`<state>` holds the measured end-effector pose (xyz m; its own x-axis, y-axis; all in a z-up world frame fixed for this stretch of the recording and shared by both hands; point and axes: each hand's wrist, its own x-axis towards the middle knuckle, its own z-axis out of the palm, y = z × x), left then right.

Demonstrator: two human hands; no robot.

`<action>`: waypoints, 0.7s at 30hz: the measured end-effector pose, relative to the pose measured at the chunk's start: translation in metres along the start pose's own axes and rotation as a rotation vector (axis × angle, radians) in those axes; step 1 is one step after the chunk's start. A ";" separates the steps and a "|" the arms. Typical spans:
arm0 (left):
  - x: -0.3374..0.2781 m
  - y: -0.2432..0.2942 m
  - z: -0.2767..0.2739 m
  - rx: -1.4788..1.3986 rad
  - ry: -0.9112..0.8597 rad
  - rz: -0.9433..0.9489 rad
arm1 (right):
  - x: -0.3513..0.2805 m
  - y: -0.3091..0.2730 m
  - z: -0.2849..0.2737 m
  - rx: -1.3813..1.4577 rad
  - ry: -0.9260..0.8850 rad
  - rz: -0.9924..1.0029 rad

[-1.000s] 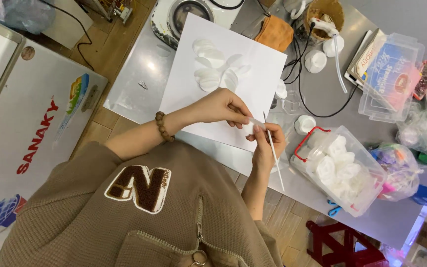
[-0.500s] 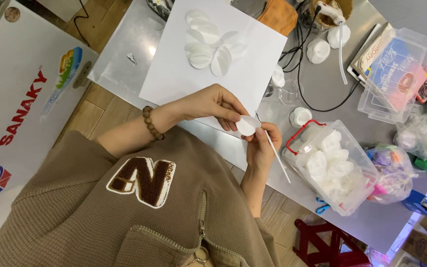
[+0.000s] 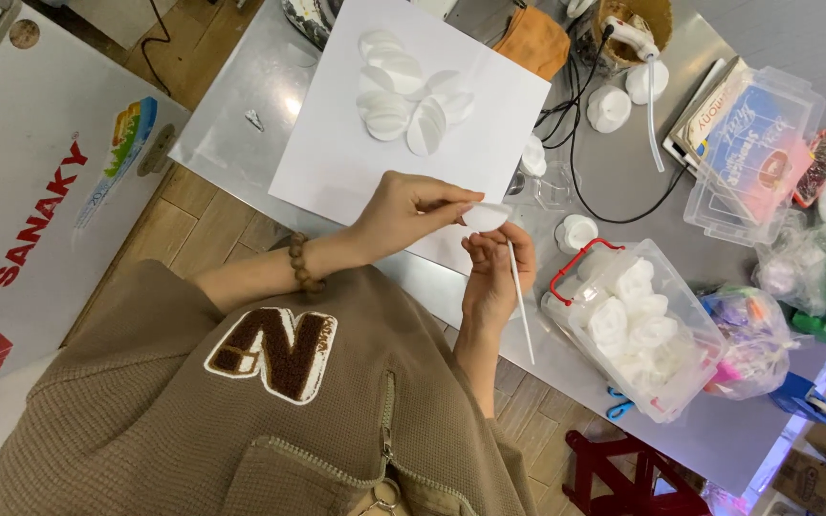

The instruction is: Assembling pre-cut white petals onto a wire stem using a small brush and adhesive to create a flower.

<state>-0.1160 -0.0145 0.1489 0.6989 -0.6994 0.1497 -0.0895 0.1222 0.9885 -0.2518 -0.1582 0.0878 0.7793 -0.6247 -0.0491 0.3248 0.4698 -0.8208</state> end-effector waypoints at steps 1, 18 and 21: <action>-0.004 0.001 0.003 0.000 0.000 0.002 | 0.001 -0.001 0.001 -0.001 -0.001 -0.001; 0.015 0.017 -0.013 0.147 -0.444 0.590 | 0.000 -0.031 -0.021 0.039 -0.146 0.176; 0.015 0.019 -0.011 0.140 -0.434 0.582 | 0.000 -0.026 -0.029 0.043 -0.140 0.188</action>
<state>-0.0995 -0.0144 0.1701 0.1691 -0.7681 0.6175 -0.4704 0.4877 0.7354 -0.2758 -0.1879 0.0928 0.8940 -0.4326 -0.1169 0.1874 0.5979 -0.7794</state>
